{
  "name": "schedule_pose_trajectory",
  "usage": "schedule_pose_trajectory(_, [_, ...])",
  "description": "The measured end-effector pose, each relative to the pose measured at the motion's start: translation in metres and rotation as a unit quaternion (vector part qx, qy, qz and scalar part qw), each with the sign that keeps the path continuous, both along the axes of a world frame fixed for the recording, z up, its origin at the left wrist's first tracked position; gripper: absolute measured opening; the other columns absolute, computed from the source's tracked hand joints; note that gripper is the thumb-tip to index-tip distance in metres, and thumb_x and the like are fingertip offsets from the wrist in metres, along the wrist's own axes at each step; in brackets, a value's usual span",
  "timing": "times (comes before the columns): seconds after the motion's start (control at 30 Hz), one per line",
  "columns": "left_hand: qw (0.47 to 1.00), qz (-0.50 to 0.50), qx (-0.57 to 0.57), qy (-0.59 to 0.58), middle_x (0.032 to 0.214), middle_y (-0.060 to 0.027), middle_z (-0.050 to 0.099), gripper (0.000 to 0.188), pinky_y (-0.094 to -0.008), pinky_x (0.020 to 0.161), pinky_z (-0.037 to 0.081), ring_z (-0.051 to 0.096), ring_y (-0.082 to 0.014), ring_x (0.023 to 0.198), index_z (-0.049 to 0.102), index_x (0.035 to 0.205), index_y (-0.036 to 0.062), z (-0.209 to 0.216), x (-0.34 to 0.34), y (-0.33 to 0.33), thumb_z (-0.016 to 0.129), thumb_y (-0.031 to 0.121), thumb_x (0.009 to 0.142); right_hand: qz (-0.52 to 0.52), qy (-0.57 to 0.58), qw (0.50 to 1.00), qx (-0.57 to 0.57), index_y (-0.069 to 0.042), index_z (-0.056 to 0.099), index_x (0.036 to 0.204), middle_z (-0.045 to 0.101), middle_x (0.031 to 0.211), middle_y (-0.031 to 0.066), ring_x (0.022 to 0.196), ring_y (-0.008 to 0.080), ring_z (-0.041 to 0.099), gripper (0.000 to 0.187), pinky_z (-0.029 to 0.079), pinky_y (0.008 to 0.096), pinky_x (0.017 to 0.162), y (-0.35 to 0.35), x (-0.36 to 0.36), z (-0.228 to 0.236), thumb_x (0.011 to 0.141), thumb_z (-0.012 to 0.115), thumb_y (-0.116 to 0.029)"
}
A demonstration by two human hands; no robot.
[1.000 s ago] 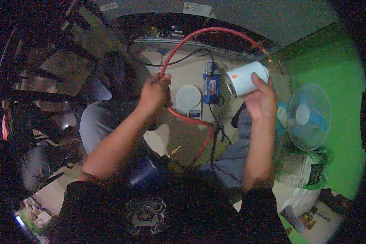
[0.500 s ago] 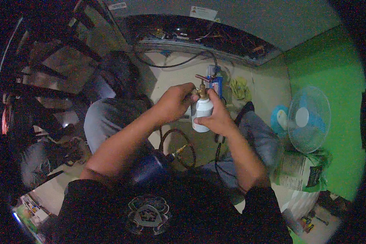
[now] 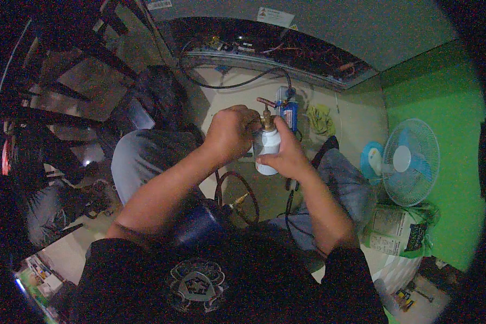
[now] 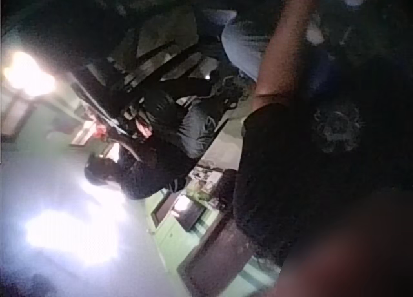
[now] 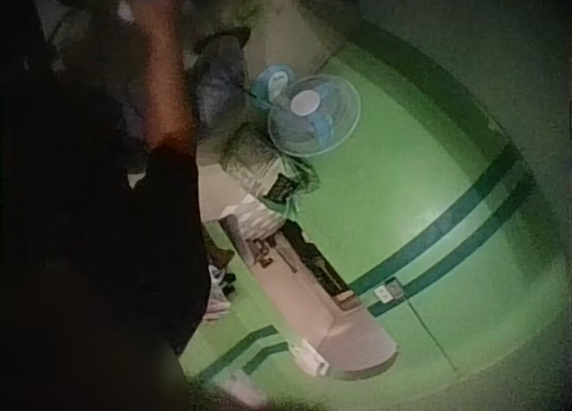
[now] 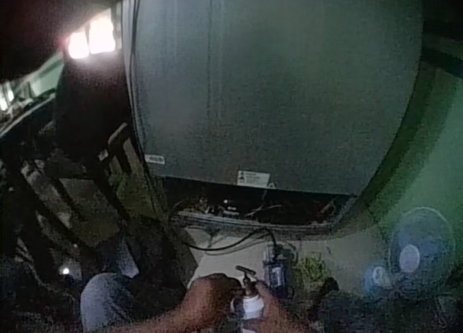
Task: The person sits on the floor and assembles a gas cylinder system. They use pliers to adjust a brass fitting, connect a red hose to a white regulator, and tighten the connections by hand.
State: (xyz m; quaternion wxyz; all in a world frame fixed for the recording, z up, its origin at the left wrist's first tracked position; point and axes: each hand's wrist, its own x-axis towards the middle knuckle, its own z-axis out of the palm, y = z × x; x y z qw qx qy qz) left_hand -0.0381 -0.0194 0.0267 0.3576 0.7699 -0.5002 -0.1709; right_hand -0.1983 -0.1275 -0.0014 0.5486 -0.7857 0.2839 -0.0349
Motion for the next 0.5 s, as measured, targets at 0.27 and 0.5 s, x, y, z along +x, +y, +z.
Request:
schedule_pose_trajectory(0.27, [0.988,-0.008,0.027,0.153,0.092,-0.0244,0.067,0.020,-0.0500,0.077,0.050,0.064,-0.0446,0.090,0.063,0.099,-0.0006,-0.028,0.004,-0.006,0.063,0.017,0.090,-0.010,0.028,0.998,0.058,0.001,0.032,0.147,0.052,0.136,0.0203,0.124,0.0297,0.054,0.099,0.044,0.0400,0.103,-0.004,0.003,-0.006,0.065,0.087,-0.009])
schedule_pose_trajectory(0.5, [0.973,0.016,0.209,0.099,0.097,-0.0245,0.068,0.032,-0.0518,0.080,0.050,0.065,-0.0439,0.094,0.063,0.105,0.0018,-0.056,0.008,-0.003,0.064,0.031,0.092,0.118,0.085,0.940,-0.309,-0.001,0.036,0.144,0.053,0.132,0.0252,0.123,0.0403,0.053,0.090,0.044,0.0457,0.104,0.022,-0.008,0.019,0.072,0.086,-0.022])
